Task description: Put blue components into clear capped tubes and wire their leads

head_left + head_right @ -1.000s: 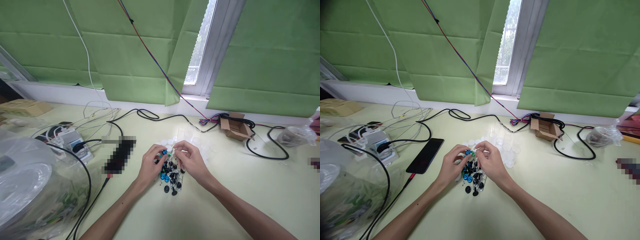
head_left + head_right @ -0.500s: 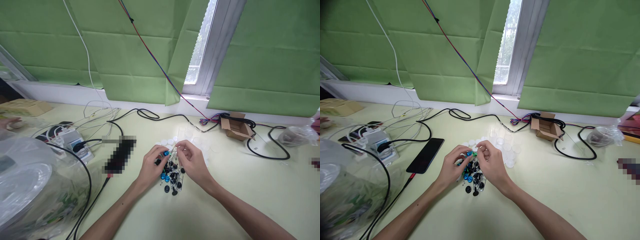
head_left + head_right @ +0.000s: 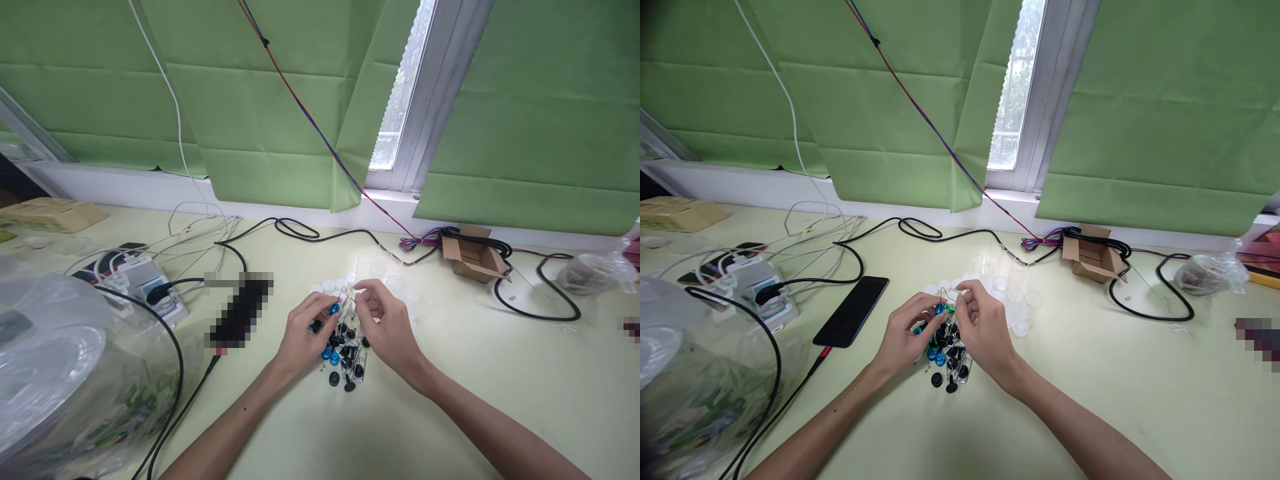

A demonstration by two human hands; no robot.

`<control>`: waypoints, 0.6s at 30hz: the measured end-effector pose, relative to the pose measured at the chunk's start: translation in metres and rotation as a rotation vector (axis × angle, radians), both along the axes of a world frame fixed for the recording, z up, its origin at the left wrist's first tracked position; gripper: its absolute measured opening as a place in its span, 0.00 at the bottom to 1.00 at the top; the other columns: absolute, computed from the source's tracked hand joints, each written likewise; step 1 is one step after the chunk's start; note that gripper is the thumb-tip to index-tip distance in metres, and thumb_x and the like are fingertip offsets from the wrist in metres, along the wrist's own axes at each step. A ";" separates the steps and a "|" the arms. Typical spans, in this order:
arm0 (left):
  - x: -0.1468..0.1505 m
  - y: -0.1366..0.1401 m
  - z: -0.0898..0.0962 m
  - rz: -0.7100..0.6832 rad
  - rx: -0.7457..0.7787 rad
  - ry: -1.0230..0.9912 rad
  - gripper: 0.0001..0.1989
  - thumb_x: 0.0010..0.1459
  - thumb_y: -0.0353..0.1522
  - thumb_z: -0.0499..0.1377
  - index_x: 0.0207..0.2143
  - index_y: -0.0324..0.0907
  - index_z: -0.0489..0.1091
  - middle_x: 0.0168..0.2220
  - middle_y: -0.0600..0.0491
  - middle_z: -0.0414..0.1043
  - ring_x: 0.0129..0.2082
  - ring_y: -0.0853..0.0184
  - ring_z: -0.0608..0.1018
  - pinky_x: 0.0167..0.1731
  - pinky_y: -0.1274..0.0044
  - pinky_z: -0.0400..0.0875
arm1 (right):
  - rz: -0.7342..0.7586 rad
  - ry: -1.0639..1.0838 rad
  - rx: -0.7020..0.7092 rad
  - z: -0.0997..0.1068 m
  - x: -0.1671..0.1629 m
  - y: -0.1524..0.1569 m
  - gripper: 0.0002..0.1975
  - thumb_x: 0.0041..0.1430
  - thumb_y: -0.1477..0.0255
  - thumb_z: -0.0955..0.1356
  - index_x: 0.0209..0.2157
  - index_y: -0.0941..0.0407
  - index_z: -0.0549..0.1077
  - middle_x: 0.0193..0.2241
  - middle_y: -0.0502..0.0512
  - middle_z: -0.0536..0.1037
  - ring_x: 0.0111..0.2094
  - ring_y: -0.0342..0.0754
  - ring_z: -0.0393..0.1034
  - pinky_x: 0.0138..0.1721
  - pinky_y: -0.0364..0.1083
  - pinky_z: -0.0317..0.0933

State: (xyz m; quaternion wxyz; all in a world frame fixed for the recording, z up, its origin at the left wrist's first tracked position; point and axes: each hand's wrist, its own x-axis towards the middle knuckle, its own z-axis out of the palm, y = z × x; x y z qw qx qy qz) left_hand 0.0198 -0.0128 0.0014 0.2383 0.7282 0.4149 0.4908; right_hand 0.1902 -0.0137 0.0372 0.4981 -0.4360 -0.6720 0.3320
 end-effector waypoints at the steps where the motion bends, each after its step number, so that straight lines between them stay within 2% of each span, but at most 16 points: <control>1: 0.000 0.000 0.000 -0.001 -0.005 -0.005 0.09 0.62 0.30 0.59 0.45 0.43 0.74 0.39 0.50 0.71 0.32 0.70 0.74 0.31 0.78 0.73 | -0.005 -0.032 0.039 -0.001 0.001 0.000 0.06 0.66 0.72 0.62 0.42 0.56 0.68 0.24 0.46 0.67 0.20 0.40 0.60 0.19 0.39 0.55; 7: 0.000 0.001 -0.001 0.002 -0.033 -0.043 0.09 0.62 0.31 0.60 0.45 0.43 0.74 0.39 0.50 0.72 0.32 0.69 0.74 0.31 0.77 0.74 | -0.067 -0.283 0.359 -0.006 0.007 0.004 0.09 0.68 0.75 0.62 0.47 0.57 0.69 0.29 0.51 0.71 0.23 0.42 0.62 0.26 0.43 0.60; 11: 0.000 0.000 -0.001 0.003 -0.027 -0.035 0.08 0.62 0.31 0.60 0.44 0.43 0.74 0.38 0.50 0.71 0.31 0.69 0.74 0.30 0.77 0.74 | -0.158 -0.377 0.552 -0.001 0.011 0.004 0.09 0.68 0.76 0.62 0.47 0.57 0.70 0.31 0.54 0.71 0.25 0.43 0.63 0.23 0.43 0.58; 14: 0.000 0.000 -0.003 -0.009 -0.021 -0.016 0.08 0.62 0.30 0.59 0.44 0.43 0.74 0.38 0.50 0.71 0.30 0.69 0.73 0.30 0.76 0.73 | -0.144 -0.372 0.578 0.005 0.012 0.005 0.09 0.67 0.76 0.64 0.48 0.57 0.70 0.37 0.58 0.73 0.30 0.46 0.68 0.27 0.44 0.63; 18: 0.001 -0.001 -0.006 -0.025 -0.007 0.007 0.09 0.62 0.30 0.59 0.45 0.43 0.73 0.37 0.51 0.71 0.31 0.69 0.73 0.31 0.76 0.72 | -0.053 -0.347 0.555 0.007 0.014 0.009 0.08 0.67 0.76 0.65 0.46 0.57 0.71 0.38 0.59 0.74 0.38 0.50 0.70 0.37 0.49 0.67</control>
